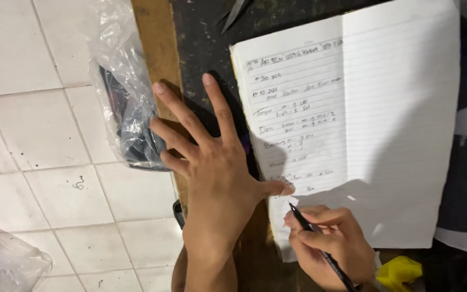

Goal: The person opens a notebook, flips through several pages, and writes entries with a pen on a lined page. The person briefly pauses to look around the room before resuming writing.

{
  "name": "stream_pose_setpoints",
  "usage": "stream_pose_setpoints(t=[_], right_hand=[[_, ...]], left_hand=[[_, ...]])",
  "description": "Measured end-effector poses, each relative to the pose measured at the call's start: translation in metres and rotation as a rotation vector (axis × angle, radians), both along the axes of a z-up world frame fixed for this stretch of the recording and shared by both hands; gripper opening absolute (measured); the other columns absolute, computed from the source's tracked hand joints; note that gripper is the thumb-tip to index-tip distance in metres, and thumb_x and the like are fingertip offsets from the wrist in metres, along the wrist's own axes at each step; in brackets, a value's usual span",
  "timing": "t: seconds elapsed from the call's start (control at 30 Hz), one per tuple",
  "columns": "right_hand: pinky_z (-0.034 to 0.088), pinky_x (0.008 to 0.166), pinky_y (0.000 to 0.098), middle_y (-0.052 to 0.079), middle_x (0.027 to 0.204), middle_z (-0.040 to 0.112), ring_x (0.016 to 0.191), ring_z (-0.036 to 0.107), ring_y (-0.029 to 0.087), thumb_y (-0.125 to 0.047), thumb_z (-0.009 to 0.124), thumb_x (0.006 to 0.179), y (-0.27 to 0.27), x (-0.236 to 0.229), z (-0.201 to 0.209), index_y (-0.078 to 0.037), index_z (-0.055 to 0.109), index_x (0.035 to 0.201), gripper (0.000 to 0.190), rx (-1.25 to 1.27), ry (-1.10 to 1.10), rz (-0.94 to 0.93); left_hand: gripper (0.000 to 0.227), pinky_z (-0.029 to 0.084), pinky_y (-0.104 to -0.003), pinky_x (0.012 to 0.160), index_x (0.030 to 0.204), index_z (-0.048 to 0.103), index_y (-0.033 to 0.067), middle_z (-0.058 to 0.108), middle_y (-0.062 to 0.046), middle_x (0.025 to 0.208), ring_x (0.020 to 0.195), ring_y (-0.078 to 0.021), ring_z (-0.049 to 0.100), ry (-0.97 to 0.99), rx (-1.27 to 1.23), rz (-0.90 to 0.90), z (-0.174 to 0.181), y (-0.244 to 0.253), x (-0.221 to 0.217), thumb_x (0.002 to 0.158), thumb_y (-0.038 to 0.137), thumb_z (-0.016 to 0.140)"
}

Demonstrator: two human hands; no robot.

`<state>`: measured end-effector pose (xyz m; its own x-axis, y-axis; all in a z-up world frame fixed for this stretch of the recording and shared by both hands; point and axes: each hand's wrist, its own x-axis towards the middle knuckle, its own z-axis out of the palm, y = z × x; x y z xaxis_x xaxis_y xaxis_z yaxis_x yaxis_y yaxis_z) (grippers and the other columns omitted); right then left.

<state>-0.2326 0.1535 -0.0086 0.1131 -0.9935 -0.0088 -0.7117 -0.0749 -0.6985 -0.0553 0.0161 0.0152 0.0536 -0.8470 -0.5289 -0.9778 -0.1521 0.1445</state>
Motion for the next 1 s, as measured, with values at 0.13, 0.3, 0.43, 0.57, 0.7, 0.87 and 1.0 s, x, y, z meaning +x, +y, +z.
stream_pose_setpoints(t=[0.13, 0.3, 0.43, 0.57, 0.7, 0.87, 1.0], right_hand=[[0.071, 0.075, 0.0298, 0.013, 0.098, 0.065, 0.087, 0.081, 0.021, 0.005, 0.087, 0.075, 0.000, 0.018, 0.001, -0.013, 0.067, 0.087, 0.030, -0.143, -0.061, -0.039], [0.073, 0.074, 0.0334, 0.015, 0.097, 0.055, 0.082, 0.082, 0.025, 0.013, 0.079, 0.077, 0.010, 0.019, -0.014, -0.006, 0.063, 0.090, 0.028, -0.134, -0.223, -0.055], [0.068, 0.068, 0.0228, 0.015, 0.084, 0.061, 0.081, 0.079, 0.020, 0.007, 0.081, 0.077, -0.009, 0.025, 0.000, -0.003, 0.060, 0.077, 0.023, -0.134, -0.094, -0.064], [0.070, 0.071, 0.0254, 0.017, 0.096, 0.054, 0.081, 0.080, 0.022, 0.011, 0.077, 0.078, -0.005, 0.016, -0.010, -0.002, 0.056, 0.082, 0.025, -0.073, -0.182, 0.023], [0.068, 0.071, 0.0238, 0.012, 0.099, 0.049, 0.079, 0.077, 0.015, 0.008, 0.078, 0.081, 0.002, 0.004, -0.021, -0.011, 0.057, 0.090, 0.030, -0.077, -0.162, 0.091], [0.059, 0.063, 0.0171, 0.008, 0.094, 0.051, 0.074, 0.072, 0.013, 0.005, 0.073, 0.083, -0.004, 0.007, -0.014, -0.005, 0.054, 0.076, 0.023, 0.030, -0.136, 0.129], [0.061, 0.064, 0.0206, 0.008, 0.094, 0.051, 0.075, 0.076, 0.017, 0.010, 0.072, 0.082, 0.006, 0.015, -0.019, 0.001, 0.054, 0.076, 0.021, 0.037, -0.169, -0.016]], left_hand=[[0.205, 0.040, -0.071, 0.101, 0.165, -0.012, 0.0058, -0.023, -0.044, 0.155, 0.142, -0.0754, 0.014, -0.074, -0.028, -0.036, -0.002, 0.002, 0.002, 0.032, 0.106, 0.107], [0.201, 0.036, -0.074, 0.099, 0.165, -0.016, 0.0108, -0.031, -0.040, 0.155, 0.144, -0.0761, 0.001, 0.056, 0.022, 0.009, 0.001, 0.001, 0.007, 0.033, 0.084, 0.118], [0.202, 0.039, -0.072, 0.099, 0.165, -0.015, 0.0102, -0.028, -0.042, 0.155, 0.143, -0.0760, 0.007, -0.012, 0.021, -0.018, -0.002, 0.002, 0.005, 0.032, 0.092, 0.113], [0.200, 0.040, -0.071, 0.098, 0.166, -0.014, 0.0100, -0.028, -0.042, 0.155, 0.144, -0.0765, 0.008, -0.009, 0.008, -0.017, -0.002, 0.002, 0.005, 0.034, 0.091, 0.112], [0.202, 0.038, -0.072, 0.097, 0.167, -0.013, 0.0104, -0.030, -0.043, 0.152, 0.142, -0.0776, 0.006, -0.008, 0.020, -0.009, -0.006, 0.001, 0.005, 0.030, 0.089, 0.113], [0.196, 0.034, -0.076, 0.099, 0.165, -0.018, 0.0115, -0.037, -0.039, 0.151, 0.144, -0.0775, -0.005, 0.095, 0.074, 0.036, -0.002, -0.002, 0.006, 0.039, 0.076, 0.118], [0.191, 0.034, -0.074, 0.100, 0.166, -0.015, 0.0133, -0.035, -0.039, 0.153, 0.143, -0.0779, -0.004, 0.107, 0.056, 0.034, 0.000, -0.001, 0.009, 0.041, 0.074, 0.117]])
